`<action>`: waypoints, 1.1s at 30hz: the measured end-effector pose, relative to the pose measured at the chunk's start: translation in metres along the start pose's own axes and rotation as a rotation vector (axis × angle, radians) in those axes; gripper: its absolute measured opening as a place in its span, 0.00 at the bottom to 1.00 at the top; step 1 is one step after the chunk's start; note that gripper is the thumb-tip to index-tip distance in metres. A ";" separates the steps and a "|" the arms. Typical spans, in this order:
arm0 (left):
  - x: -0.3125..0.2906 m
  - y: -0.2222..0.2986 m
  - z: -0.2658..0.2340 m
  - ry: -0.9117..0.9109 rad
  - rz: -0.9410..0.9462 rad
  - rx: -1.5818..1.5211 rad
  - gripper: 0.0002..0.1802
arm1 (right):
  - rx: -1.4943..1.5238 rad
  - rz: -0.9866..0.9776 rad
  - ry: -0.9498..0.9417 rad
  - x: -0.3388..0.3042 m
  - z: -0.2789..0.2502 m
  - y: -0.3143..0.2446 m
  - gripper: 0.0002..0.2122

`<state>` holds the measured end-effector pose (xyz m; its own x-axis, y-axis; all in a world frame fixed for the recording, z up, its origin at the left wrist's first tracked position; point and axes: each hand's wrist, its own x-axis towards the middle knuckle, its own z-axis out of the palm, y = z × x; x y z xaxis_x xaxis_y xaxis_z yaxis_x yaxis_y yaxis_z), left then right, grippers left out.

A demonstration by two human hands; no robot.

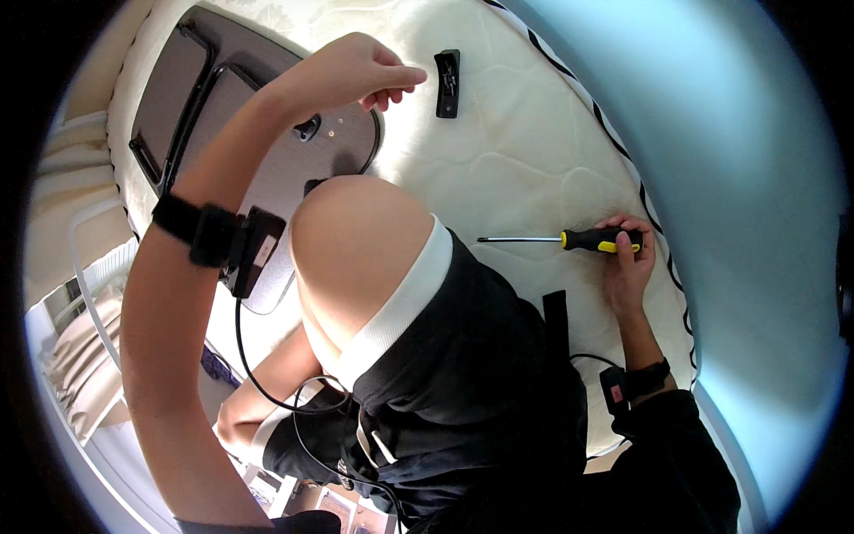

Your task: The person unscrews and removes a metal support leg from a desk panel using a screwdriver, then attaches a black plastic bracket to the same panel.

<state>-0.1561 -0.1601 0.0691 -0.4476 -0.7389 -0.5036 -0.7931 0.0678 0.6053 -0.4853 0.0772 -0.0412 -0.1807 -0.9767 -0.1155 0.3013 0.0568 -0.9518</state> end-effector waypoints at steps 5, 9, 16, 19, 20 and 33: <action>0.013 -0.004 0.005 -0.034 -0.021 -0.077 0.23 | -0.007 0.008 -0.018 0.002 0.002 0.001 0.07; -0.011 -0.025 -0.007 0.135 -0.098 -0.030 0.23 | -0.018 -0.004 -0.022 0.002 0.004 0.000 0.07; -0.113 -0.109 -0.035 0.659 -0.295 -0.072 0.23 | -0.095 -0.018 0.026 0.001 0.000 0.000 0.06; -0.184 -0.185 -0.041 0.914 -0.582 -0.049 0.32 | -0.154 -0.009 0.024 0.003 0.003 0.001 0.06; -0.210 -0.233 -0.037 0.921 -0.707 0.156 0.35 | -0.109 -0.025 0.022 0.004 0.004 0.004 0.06; -0.252 -0.272 0.007 0.737 -0.992 -0.043 0.30 | -0.311 -0.060 0.087 0.001 0.011 -0.003 0.06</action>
<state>0.1689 0.0124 0.0269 0.6901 -0.6600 -0.2970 -0.6358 -0.7489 0.1867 -0.4765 0.0734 -0.0354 -0.2724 -0.9598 -0.0680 -0.0100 0.0735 -0.9972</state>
